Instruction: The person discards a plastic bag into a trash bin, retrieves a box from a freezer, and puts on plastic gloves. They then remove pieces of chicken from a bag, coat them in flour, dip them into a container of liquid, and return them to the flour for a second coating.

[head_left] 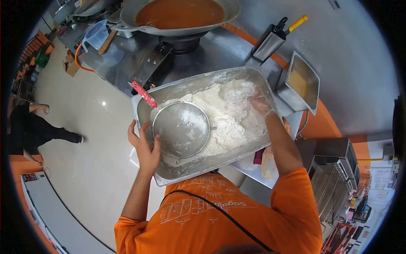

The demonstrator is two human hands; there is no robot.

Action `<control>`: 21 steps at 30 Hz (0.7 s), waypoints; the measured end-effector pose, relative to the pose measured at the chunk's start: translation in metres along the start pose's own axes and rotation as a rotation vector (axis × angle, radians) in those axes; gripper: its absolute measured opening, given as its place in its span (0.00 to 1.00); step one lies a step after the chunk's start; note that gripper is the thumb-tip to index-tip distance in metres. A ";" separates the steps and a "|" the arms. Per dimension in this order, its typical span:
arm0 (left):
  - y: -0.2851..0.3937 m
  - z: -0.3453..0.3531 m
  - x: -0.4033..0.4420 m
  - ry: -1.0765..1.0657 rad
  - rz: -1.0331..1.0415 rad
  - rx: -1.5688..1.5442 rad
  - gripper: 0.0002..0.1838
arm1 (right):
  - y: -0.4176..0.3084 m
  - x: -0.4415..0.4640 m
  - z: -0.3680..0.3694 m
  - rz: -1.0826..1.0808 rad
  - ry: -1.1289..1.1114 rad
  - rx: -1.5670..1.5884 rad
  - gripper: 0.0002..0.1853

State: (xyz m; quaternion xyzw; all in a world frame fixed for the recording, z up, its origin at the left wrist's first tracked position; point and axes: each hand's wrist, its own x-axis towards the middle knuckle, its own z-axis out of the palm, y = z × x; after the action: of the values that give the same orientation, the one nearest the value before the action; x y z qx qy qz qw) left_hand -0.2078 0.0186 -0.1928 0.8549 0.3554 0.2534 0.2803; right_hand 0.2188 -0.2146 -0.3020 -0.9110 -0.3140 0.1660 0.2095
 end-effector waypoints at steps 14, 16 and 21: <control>-0.050 0.019 -0.009 0.049 -0.584 -0.676 0.40 | -0.090 -0.050 -0.048 -0.107 0.188 0.223 0.31; -0.048 0.020 -0.012 -0.019 -0.666 -0.838 0.39 | -0.079 -0.043 -0.044 -0.039 0.118 0.070 0.32; -0.035 0.016 -0.012 -0.023 -0.559 -0.751 0.37 | -0.043 -0.048 -0.027 -0.172 0.302 -0.003 0.33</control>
State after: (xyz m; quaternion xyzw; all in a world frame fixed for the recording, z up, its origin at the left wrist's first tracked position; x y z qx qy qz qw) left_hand -0.2215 0.0258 -0.2300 0.5687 0.4525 0.2698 0.6317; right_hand 0.1725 -0.2220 -0.2497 -0.8957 -0.3561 0.0083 0.2663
